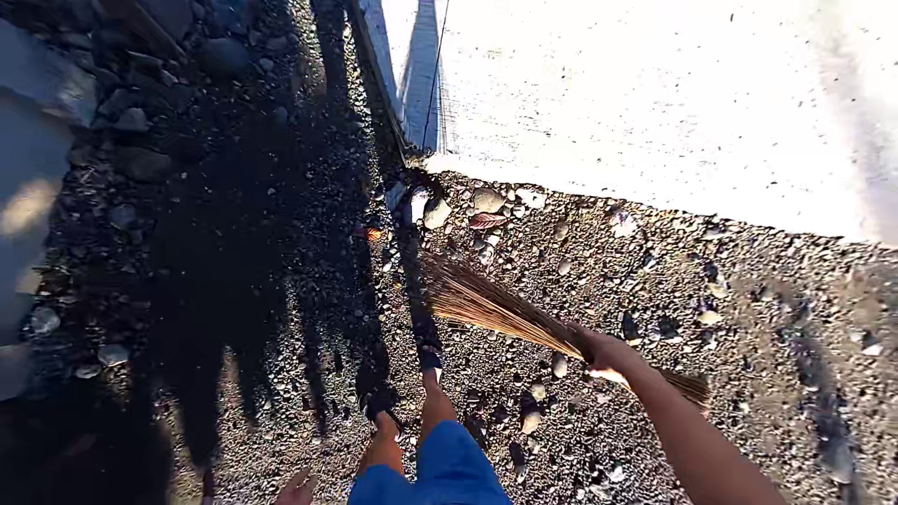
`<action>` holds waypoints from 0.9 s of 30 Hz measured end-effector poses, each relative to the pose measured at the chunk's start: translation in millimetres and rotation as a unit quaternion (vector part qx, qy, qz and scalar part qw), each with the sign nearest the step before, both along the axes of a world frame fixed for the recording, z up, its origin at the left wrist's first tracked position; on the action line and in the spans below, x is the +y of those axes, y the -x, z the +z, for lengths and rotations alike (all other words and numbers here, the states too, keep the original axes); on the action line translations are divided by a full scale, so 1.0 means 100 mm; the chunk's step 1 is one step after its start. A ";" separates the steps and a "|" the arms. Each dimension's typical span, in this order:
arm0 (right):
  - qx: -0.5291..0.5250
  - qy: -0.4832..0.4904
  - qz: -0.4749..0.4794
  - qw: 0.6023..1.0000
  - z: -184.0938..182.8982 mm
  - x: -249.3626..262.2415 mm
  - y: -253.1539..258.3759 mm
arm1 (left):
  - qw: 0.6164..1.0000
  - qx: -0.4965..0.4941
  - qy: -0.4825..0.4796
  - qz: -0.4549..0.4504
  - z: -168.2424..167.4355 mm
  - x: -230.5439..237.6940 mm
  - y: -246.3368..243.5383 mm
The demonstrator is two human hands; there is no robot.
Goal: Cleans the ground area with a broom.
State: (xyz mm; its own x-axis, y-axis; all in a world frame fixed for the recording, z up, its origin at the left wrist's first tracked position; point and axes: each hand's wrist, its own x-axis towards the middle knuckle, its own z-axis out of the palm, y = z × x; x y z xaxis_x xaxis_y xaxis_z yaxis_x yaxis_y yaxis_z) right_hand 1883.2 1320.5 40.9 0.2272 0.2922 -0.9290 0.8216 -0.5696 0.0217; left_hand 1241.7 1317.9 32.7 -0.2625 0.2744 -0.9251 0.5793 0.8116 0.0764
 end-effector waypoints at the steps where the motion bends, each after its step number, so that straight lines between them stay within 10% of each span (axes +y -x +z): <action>1: -0.022 0.007 -0.009 1.000 0.15 -0.03 -0.06 | 1.000 0.004 0.000 0.005 -0.05 0.05 -0.05; 7: -0.165 -0.008 -0.158 0.974 0.03 0.46 0.04 | 0.999 -0.014 -0.029 0.002 -0.16 0.17 -0.25; 12: -0.094 0.055 -0.040 0.993 -0.53 0.65 0.31 | 1.000 -0.015 -0.010 -0.012 -0.09 0.02 -0.22; 21: -0.127 0.028 -0.066 0.989 0.01 -0.06 -0.07 | 1.000 -0.006 0.006 0.024 -0.18 -0.11 -0.11; 27: -0.230 -0.023 -0.153 0.961 -0.17 0.93 0.04 | 1.000 -0.016 -0.017 0.016 -0.20 0.00 -0.24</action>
State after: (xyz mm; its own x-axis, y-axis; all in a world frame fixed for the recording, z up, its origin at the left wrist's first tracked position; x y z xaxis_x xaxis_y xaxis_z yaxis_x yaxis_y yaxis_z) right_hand 1879.3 1413.1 23.6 0.6921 0.1851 -0.6976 0.5256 -0.7917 0.3114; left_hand 1265.4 1317.4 13.0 -0.2421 0.2982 -0.9233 0.5500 0.8261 0.1226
